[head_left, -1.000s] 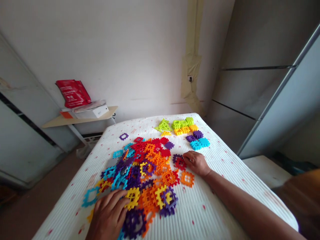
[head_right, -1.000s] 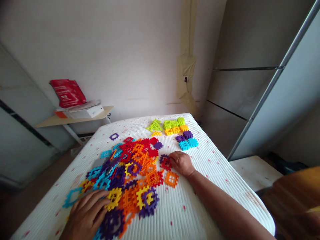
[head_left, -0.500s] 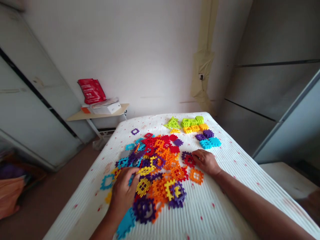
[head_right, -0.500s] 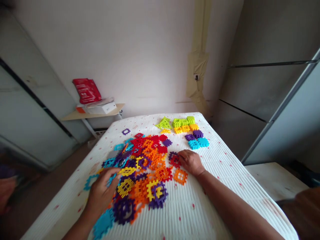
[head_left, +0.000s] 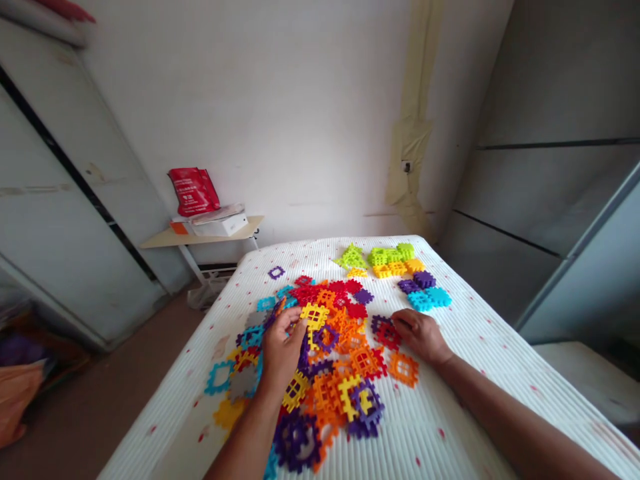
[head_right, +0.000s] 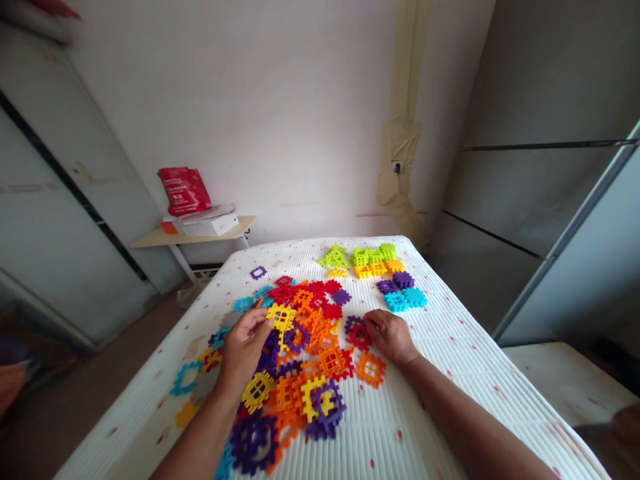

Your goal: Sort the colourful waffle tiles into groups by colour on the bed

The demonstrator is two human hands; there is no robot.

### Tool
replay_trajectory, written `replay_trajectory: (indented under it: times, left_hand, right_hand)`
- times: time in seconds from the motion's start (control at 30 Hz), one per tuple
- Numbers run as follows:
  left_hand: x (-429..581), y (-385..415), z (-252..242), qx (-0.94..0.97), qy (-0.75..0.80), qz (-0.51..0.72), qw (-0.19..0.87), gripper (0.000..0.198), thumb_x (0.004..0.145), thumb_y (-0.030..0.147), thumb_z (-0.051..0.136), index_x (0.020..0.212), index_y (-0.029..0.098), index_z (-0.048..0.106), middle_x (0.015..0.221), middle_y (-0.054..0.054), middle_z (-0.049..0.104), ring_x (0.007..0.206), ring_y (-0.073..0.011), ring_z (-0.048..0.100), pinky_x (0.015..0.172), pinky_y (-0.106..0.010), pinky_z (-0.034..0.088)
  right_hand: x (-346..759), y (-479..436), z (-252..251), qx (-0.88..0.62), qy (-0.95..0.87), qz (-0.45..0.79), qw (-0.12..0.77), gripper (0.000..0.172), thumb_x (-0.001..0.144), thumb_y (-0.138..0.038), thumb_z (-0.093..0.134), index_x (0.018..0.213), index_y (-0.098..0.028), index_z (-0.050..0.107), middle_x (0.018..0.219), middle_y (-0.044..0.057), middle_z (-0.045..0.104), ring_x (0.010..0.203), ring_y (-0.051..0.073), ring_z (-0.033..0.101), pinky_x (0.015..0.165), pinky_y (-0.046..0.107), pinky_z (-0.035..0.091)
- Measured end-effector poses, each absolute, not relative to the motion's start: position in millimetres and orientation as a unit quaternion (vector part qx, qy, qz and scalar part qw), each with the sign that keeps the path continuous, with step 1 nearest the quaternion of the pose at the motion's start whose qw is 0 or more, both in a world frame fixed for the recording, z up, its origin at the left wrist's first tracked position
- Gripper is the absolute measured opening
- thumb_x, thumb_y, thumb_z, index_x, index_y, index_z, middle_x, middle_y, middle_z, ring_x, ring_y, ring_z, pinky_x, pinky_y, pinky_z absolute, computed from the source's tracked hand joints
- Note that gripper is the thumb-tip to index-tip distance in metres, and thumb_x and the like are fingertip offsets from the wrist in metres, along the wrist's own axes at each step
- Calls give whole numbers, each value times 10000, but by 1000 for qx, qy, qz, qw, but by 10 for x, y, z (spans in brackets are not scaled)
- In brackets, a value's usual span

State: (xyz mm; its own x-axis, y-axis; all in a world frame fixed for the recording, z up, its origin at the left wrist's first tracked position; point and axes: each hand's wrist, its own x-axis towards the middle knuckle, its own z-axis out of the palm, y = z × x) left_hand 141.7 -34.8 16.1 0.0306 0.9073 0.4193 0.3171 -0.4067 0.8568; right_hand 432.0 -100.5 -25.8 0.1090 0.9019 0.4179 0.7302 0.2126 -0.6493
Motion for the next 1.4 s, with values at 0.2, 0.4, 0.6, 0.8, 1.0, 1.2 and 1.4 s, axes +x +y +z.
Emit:
replay_trajectory:
  times: [0.2,0.4,0.6,0.8,1.0,1.2,1.4]
  left_hand:
    - [1461,-511,151,809,289,508,51,93,801,145,539,801,203,612,821,-17,659,825,-144,606,793,-284,482]
    - [1424,-540,137,839,209,497,-81,190,766,28,547,840,198,589,872,-25,684,901,-168,599,830,-322,464]
    - [1486,-594,148,842,194,484,-140,166,769,28,557,817,185,583,826,-30,680,851,-176,600,790,-338,437]
    - [1540,-624,137,847,190,473,-151,138,791,62,553,805,189,605,805,-20,672,832,-166,603,797,-327,423]
    - [1563,-632,88,855,189,459,-149,164,794,54,547,857,185,621,850,-35,675,869,-179,601,809,-339,425]
    - [1458,-504,121,828,243,478,-163,372,752,117,633,1109,207,581,1043,-75,653,1008,-237,572,886,-412,447]
    - [1373,-474,182,804,260,512,-155,303,746,101,629,1025,216,612,1007,-73,651,980,-240,581,861,-429,463]
  right_hand:
    - [3720,-972,198,-502,-555,364,555,270,749,-444,605,749,-173,614,617,-18,572,528,93,481,516,223,410]
    - [3311,-977,242,-457,-590,427,511,342,671,-500,695,753,-173,639,638,-19,575,555,96,502,531,221,410]
    - [3271,-1058,309,-558,-660,233,445,310,661,-447,714,801,-174,666,683,-15,582,589,93,483,523,199,366]
    - [3299,-1119,400,-605,-676,199,372,276,650,-404,711,772,-162,661,669,-11,587,591,99,483,521,204,350]
    - [3296,-1184,344,-623,-682,185,335,255,652,-380,710,799,-178,660,688,-10,612,579,101,490,503,203,348]
    - [3999,-779,429,-738,-614,-74,270,278,788,-365,606,985,-174,652,955,95,672,876,214,575,741,297,418]
    - [4809,-168,351,-830,-527,-152,104,252,850,-366,504,922,-169,644,955,106,673,966,247,533,700,312,394]
